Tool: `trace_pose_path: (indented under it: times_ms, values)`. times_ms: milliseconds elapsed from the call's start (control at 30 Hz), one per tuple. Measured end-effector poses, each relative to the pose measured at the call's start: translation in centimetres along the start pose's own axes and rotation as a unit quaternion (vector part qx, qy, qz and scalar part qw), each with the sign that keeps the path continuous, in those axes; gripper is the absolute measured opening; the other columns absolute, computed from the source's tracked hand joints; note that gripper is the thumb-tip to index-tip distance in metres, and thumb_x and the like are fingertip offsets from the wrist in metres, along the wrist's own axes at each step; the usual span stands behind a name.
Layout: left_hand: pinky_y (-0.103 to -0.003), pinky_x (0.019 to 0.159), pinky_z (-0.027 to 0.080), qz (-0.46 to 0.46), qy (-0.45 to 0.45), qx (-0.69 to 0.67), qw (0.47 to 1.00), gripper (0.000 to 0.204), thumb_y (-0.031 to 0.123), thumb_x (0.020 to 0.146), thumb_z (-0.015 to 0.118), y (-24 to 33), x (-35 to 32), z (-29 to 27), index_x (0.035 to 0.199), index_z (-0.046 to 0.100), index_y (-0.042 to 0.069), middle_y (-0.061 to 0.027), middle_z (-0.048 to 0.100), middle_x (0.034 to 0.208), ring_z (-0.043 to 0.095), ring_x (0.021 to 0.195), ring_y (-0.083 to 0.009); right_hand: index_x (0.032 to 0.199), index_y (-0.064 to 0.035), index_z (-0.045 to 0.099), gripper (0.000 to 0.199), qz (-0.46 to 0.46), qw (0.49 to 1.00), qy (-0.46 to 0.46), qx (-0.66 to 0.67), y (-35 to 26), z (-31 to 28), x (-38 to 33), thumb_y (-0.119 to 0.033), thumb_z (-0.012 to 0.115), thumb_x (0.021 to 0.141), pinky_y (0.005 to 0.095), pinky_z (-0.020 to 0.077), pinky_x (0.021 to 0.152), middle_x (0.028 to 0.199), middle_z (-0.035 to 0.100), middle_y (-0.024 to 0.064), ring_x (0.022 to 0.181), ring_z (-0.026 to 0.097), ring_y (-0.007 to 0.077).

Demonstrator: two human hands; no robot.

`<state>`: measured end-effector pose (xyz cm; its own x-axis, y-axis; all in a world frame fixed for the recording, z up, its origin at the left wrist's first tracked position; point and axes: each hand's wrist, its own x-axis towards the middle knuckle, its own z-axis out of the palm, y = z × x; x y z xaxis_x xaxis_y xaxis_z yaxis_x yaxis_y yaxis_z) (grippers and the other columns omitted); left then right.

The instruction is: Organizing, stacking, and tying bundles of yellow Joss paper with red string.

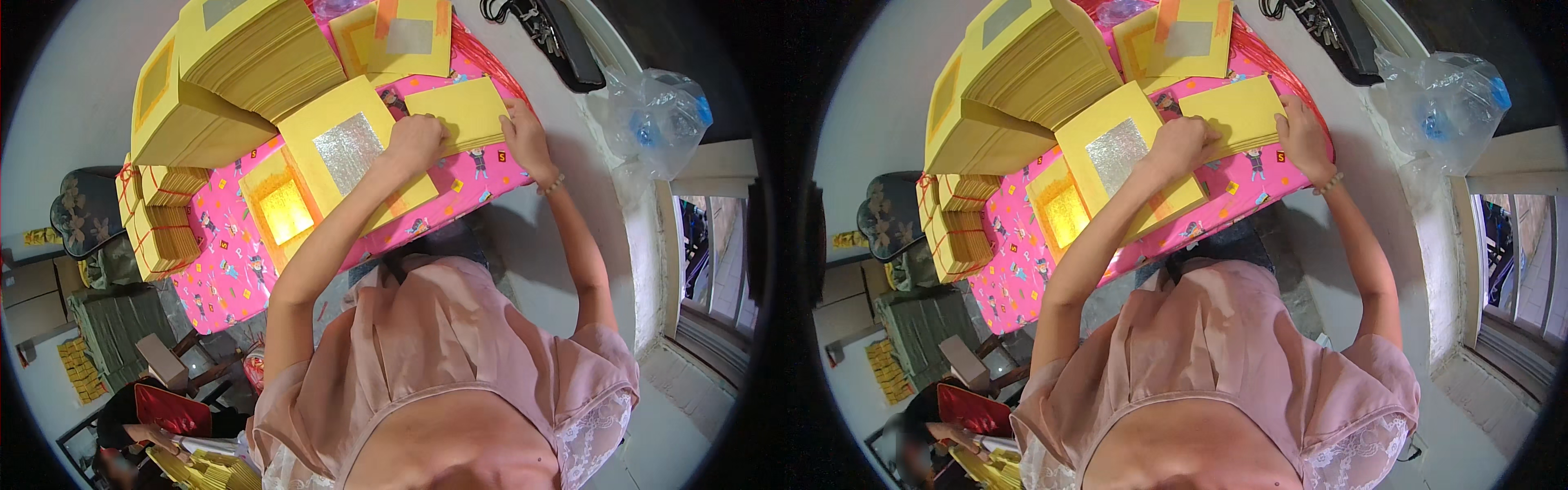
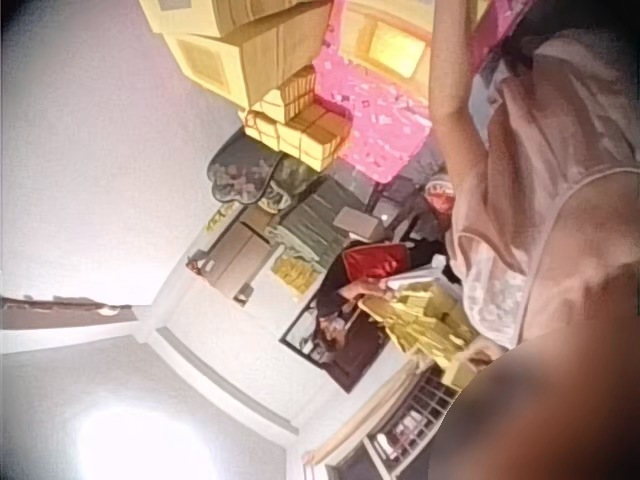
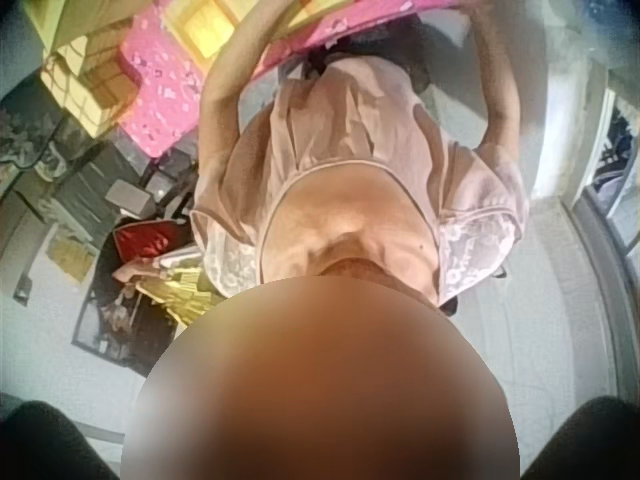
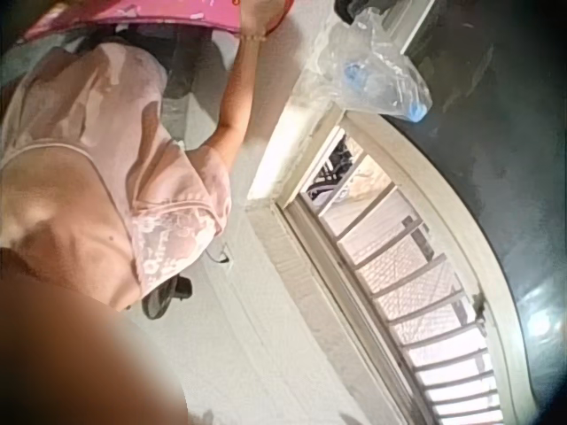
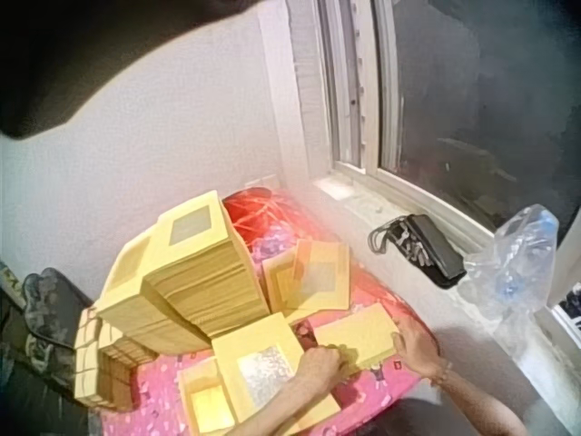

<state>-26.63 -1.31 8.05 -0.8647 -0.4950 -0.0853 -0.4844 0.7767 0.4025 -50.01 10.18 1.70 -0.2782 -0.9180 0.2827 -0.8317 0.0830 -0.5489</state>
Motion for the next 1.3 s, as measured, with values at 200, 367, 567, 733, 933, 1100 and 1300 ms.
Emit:
trace_pose_path:
  times_ms: [200,367,567,733,933,1100,1300]
  values:
    - [-0.045,0.081,0.054,0.041,-0.011,0.054,0.998,0.026,0.017,0.084,0.060,-0.2,-0.2,0.0,0.105,0.075,0.011,-0.0159,0.072,0.093,0.069,0.086,-0.0340,0.131,-0.0087,0.055,0.041,-0.124,0.987,0.005,-0.104,-6.2,-1.0,0.9,-0.028,0.062,0.095,0.0460,0.0385,0.103,0.130,0.055,0.0162,0.125,0.049,0.0338]
    - [-0.046,0.080,0.052,0.057,0.015,0.039,0.998,0.025,0.012,0.083,0.060,-1.1,-1.3,-0.3,0.105,0.073,0.007,-0.0181,0.070,0.095,0.068,0.090,-0.0336,0.130,-0.0127,0.058,0.043,-0.137,0.976,-0.084,-0.147,-5.3,0.8,0.8,-0.036,0.060,0.094,0.0468,0.0351,0.104,0.131,0.054,0.0125,0.125,0.048,0.0315]
    - [-0.044,0.080,0.049,0.077,0.205,-0.067,0.973,0.024,0.009,0.083,0.066,-0.4,-7.3,-3.3,0.105,0.070,0.004,-0.0169,0.067,0.086,0.064,0.084,-0.0360,0.126,-0.0122,0.062,0.041,-0.137,0.976,-0.091,-0.143,-4.9,0.4,1.1,-0.036,0.061,0.093,0.0457,0.0360,0.100,0.129,0.055,0.0118,0.122,0.049,0.0297]
    - [-0.042,0.078,0.049,-0.004,0.212,-0.104,0.972,0.026,0.012,0.085,0.069,-0.7,-14.2,-4.3,0.109,0.069,0.004,-0.0161,0.065,0.090,0.062,0.087,-0.0359,0.121,-0.0090,0.063,0.037,-0.239,0.966,0.015,-0.097,-8.1,-2.1,2.1,-0.030,0.067,0.090,0.0445,0.0383,0.098,0.123,0.059,0.0121,0.116,0.054,0.0306]
    - [-0.043,0.080,0.048,-0.083,0.219,-0.142,0.962,0.041,0.025,0.076,0.080,0.1,-18.9,-3.0,0.109,0.068,0.004,-0.0140,0.061,0.091,0.058,0.088,-0.0331,0.116,-0.0065,0.063,0.035,-0.251,0.951,-0.172,0.046,-15.0,-3.9,0.8,-0.023,0.071,0.086,0.0414,0.0409,0.099,0.121,0.061,0.0121,0.117,0.055,0.0295]
    - [-0.041,0.080,0.048,-0.085,0.236,-0.120,0.960,0.042,0.024,0.073,0.082,0.3,-19.7,-1.7,0.108,0.068,0.004,-0.0120,0.060,0.092,0.057,0.089,-0.0311,0.108,-0.0075,0.065,0.030,-0.334,0.908,-0.249,0.038,-16.8,-2.4,-0.8,-0.022,0.073,0.083,0.0404,0.0426,0.092,0.109,0.062,0.0080,0.104,0.057,0.0291]
    - [-0.038,0.076,0.049,-0.070,0.246,-0.070,0.964,0.033,0.023,0.075,0.080,0.1,-19.7,-1.2,0.102,0.071,0.006,-0.0093,0.061,0.092,0.057,0.086,-0.0273,0.102,-0.0078,0.067,0.022,-0.356,0.902,-0.242,0.031,-16.4,-1.8,-0.7,-0.021,0.071,0.085,0.0396,0.0475,0.086,0.106,0.063,0.0073,0.099,0.060,0.0279]
